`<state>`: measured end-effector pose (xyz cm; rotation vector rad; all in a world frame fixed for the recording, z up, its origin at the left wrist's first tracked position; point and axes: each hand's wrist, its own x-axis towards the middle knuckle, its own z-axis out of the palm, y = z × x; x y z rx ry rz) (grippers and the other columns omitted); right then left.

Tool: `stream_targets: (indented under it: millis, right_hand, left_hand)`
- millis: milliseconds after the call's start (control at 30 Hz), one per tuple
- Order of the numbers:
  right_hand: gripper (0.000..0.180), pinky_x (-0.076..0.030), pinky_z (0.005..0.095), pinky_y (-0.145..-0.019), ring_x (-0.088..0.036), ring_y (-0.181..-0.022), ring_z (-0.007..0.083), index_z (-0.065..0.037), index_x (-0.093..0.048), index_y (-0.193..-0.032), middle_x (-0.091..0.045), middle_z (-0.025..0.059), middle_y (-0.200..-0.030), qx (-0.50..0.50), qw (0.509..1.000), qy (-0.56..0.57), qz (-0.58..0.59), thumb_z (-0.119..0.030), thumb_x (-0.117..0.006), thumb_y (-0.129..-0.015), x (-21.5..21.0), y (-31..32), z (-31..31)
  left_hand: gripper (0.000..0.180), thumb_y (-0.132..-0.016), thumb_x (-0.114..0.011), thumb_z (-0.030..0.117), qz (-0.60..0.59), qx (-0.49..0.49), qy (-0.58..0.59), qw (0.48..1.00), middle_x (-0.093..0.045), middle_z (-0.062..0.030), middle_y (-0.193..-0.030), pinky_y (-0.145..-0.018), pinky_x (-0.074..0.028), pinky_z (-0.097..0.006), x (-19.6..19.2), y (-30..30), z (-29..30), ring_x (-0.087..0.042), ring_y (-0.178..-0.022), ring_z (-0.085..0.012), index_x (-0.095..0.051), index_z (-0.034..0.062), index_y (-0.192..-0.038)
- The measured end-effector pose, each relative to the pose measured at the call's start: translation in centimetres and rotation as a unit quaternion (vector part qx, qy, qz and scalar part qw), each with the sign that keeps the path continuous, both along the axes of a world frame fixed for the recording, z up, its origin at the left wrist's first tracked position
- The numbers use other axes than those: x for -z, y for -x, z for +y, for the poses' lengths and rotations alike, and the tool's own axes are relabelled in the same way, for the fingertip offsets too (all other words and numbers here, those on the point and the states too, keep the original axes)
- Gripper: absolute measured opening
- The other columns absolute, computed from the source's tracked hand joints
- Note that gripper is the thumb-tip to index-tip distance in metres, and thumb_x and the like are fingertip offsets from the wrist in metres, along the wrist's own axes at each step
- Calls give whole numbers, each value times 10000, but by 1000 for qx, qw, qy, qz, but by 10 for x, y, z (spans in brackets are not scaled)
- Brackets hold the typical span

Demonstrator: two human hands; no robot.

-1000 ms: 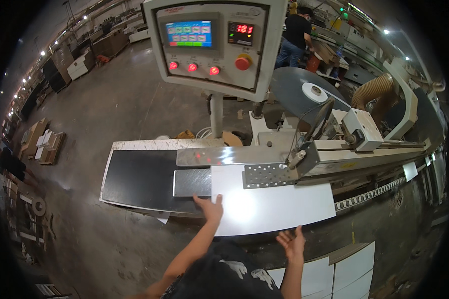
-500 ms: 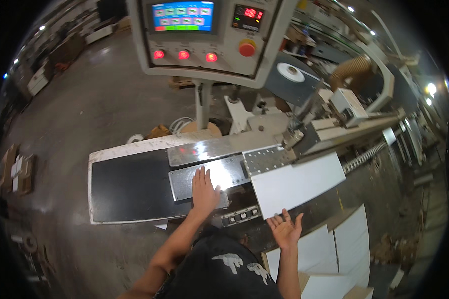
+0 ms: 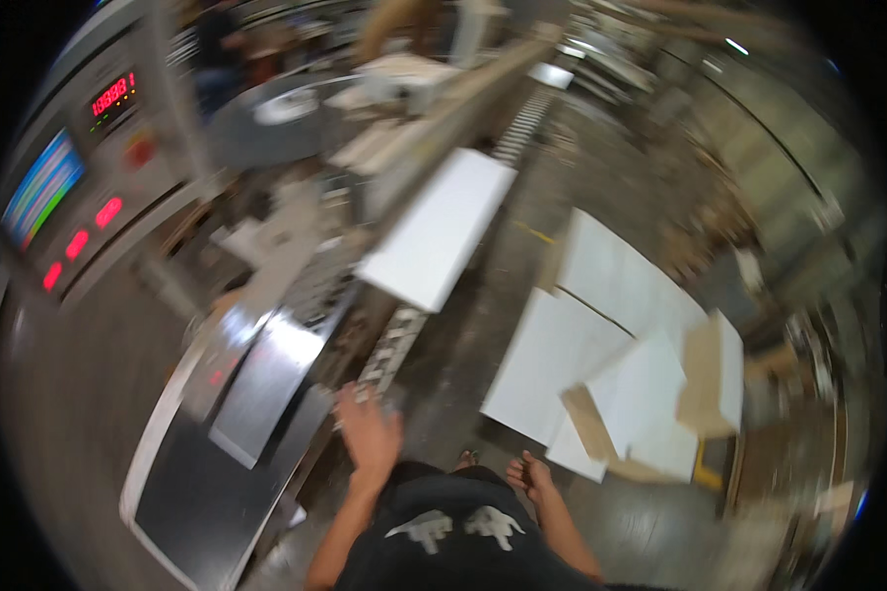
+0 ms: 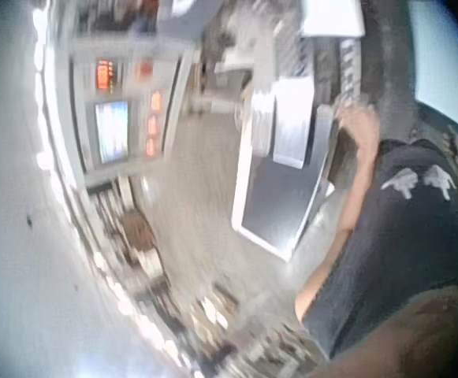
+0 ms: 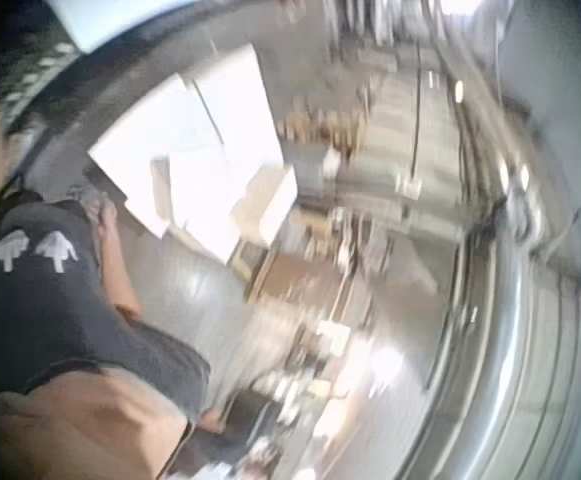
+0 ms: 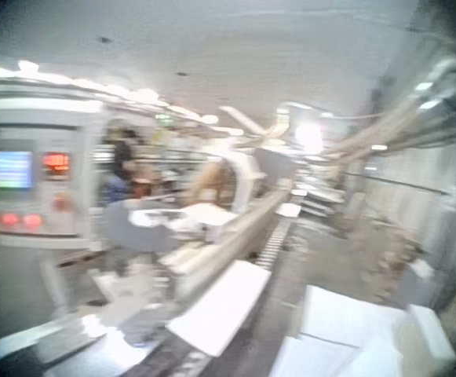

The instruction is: The person repeatedly picks up white rectangular panels, places them onto a conveyor belt, and then stacks the processed panels onto a growing pile on the floor.

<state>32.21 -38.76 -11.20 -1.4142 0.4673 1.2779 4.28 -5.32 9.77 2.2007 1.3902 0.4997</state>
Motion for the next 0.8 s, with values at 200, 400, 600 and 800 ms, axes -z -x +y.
stream_targets:
  millis: [200,400,600,800]
  right_hand:
    - [492,-577,420,-632,-660,-847,310,2,-448,-1325,-559,177,-1106,222,959,129,-122,-337,-575,-992,25,-37,-100]
    - [765,-558,499,-699,-655,-855,333,-182,-154,-1537,-547,203,-1211,401,896,114,-154,-237,-625,-937,59,-133,-171]
    - [709,-576,415,-623,-663,-832,283,-144,-227,-1525,-590,152,-1147,452,868,72,-192,-119,-607,-927,62,-220,-161]
    - [650,-526,417,-869,-676,-970,325,-73,-300,-1467,-677,209,-1071,386,843,292,-235,-139,-611,-901,90,-236,-130]
  left_hand:
    - [514,-969,-561,254,-21,49,-98,994,-286,-288,-1524,-1133,-285,-539,16,-24,-45,-283,-1403,-462,-452,-23,-1388]
    - [593,-1023,-421,483,21,96,-64,993,-296,-248,-1510,-1055,-394,-567,35,-84,-95,-329,-1375,-441,-450,24,-1398]
    - [555,-948,-594,218,13,198,37,979,-330,-283,-1476,-1125,-297,-510,24,-130,-185,-314,-1382,-446,-400,-36,-1401]
    - [576,-932,-620,208,5,202,124,972,-358,-274,-1450,-1080,-393,-446,15,-153,-239,-421,-1301,-415,-389,-54,-1389]
